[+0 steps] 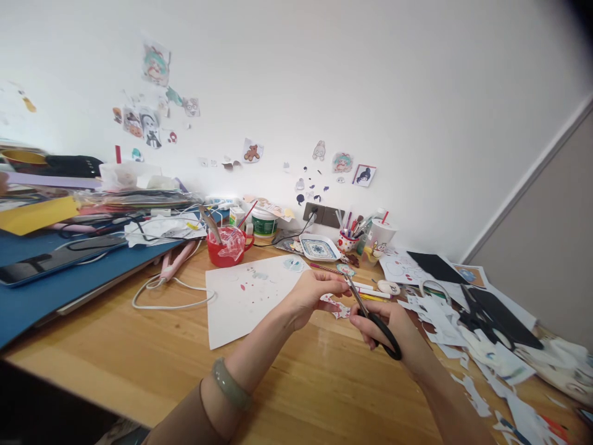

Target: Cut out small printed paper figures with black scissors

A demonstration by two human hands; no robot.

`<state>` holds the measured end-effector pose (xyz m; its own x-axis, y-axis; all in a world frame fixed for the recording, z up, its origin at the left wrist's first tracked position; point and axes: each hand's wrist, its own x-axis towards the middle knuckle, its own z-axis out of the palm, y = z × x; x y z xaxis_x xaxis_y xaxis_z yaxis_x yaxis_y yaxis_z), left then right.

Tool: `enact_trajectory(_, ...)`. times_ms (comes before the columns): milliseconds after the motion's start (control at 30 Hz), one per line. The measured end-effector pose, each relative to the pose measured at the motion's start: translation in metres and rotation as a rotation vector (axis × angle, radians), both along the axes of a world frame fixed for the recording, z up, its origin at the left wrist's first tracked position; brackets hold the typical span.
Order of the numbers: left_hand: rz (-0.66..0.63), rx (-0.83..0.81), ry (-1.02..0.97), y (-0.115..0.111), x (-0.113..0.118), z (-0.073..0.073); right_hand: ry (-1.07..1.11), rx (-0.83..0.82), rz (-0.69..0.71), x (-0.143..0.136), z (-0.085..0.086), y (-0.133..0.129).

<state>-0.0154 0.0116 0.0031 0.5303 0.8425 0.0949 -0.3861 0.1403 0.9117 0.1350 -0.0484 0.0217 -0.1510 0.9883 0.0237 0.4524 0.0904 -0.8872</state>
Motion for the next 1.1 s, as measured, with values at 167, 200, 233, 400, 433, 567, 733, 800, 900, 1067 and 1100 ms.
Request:
enact_trajectory(167,0.005,0.000,-0.004,0.0004,0.0001,-0.0013,0.009,0.000,0.006,0.0019,-0.0038,0.0021)
enact_trajectory(200,0.002,0.003,-0.005,0.0003,0.0000,-0.0012,0.013,-0.007,0.007,0.0018,-0.0038,0.0022)
enact_trajectory(233,-0.001,0.006,-0.005,0.0002,-0.0002,-0.0008,0.017,-0.012,0.007,0.0016,-0.0036,0.0020)
enact_trajectory(400,-0.009,0.015,0.008,-0.0009,-0.0020,0.0026,0.027,-0.036,0.037,0.0000,0.0000,-0.0006)
enact_trajectory(433,-0.010,0.017,0.010,-0.0010,-0.0023,0.0031,0.024,-0.035,0.042,-0.0002,0.0008,-0.0014)
enact_trajectory(567,-0.011,0.027,0.015,-0.0009,-0.0027,0.0031,0.025,-0.033,0.041,-0.0016,0.0035,-0.0038)
enact_trajectory(733,-0.019,0.028,0.015,0.0002,-0.0024,0.0016,0.018,-0.027,0.020,-0.0045,0.0056,-0.0049)
enact_trajectory(800,-0.023,0.030,0.012,0.0005,-0.0026,0.0015,0.015,-0.033,0.006,-0.0055,0.0059,-0.0050)
enact_trajectory(900,-0.026,0.029,0.012,0.0006,-0.0030,0.0016,0.018,-0.038,-0.004,-0.0063,0.0054,-0.0052)
enact_trajectory(1067,-0.028,0.025,0.011,0.0003,-0.0032,0.0017,0.007,-0.041,-0.017,-0.0052,0.0039,-0.0046)
enact_trajectory(1100,-0.026,0.022,0.011,0.0002,-0.0032,0.0017,0.004,-0.047,-0.021,-0.0050,0.0038,-0.0043)
